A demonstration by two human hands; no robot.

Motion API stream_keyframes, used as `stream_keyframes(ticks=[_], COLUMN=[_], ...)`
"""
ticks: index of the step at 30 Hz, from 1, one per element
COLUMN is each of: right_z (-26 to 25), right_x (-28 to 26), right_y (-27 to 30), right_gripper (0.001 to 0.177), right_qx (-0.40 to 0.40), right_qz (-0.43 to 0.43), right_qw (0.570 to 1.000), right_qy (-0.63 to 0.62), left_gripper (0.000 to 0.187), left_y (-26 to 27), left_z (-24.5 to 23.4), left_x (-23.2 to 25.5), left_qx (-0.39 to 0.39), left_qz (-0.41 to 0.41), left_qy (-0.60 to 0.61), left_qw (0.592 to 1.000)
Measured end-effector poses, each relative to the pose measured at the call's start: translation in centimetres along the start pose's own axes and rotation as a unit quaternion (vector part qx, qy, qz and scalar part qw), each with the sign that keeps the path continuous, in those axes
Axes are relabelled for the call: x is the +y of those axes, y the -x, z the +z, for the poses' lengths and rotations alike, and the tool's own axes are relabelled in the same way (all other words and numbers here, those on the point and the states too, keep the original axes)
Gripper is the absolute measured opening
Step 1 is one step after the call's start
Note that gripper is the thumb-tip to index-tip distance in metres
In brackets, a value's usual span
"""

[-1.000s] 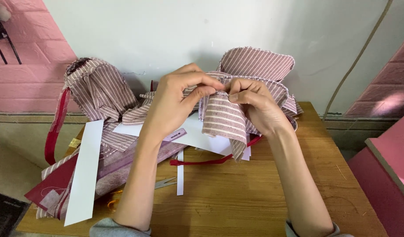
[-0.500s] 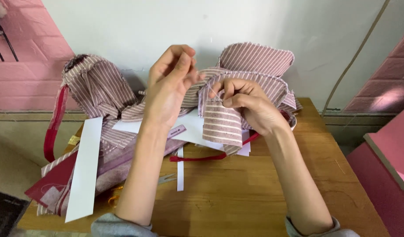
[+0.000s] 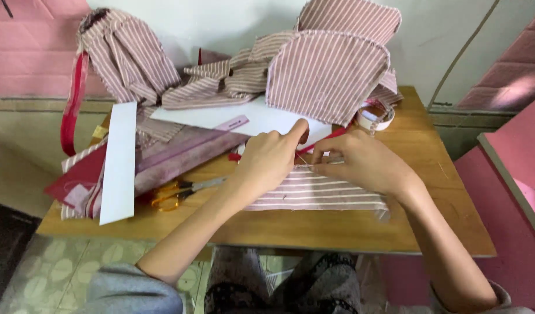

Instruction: A person is hand-sewing a small piece of striped fabric using a needle and thread on a wooden workbench.

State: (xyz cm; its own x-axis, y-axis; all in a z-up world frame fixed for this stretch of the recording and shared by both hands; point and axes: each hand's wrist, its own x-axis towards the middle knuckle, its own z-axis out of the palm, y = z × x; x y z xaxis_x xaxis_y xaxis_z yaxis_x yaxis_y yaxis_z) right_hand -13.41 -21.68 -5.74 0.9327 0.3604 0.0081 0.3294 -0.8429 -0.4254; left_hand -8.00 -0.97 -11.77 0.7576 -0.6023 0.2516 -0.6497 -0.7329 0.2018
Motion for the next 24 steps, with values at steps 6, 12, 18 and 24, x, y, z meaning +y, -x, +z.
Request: stream_keyframes(ticks=[6,12,18,24], right_z=[9.0,16.0,14.4,14.1], right_x=[2.8,4.5,4.4,4.9], right_y=[-1.9,-6.6,-8.5,-8.9], right_gripper=[0.053,0.017,0.024,0.025], right_qx=[-0.048,0.061,0.014,0.011], right_qz=[0.021,-0.060,0.011,0.041], right_qw=[0.998,0.958,0.876,0.828], right_qy=[-0.020,-0.273,-0.482,-0.559], left_gripper=[0.016,0.019,0.016,0.052], left_y=[0.9,2.9,13.0,21.3], left_z=[8.3,5.0,3.4,2.5], left_x=[-3.8,-5.1,-12.3,-15.8], left_qx=[0.054,0.110,0.007,-0.067], left_qz=[-0.018,-0.167,-0.298,-0.312], left_qy=[0.074,0.234,-0.036,-0.099], left_qw=[0.996,0.952,0.954,0.942])
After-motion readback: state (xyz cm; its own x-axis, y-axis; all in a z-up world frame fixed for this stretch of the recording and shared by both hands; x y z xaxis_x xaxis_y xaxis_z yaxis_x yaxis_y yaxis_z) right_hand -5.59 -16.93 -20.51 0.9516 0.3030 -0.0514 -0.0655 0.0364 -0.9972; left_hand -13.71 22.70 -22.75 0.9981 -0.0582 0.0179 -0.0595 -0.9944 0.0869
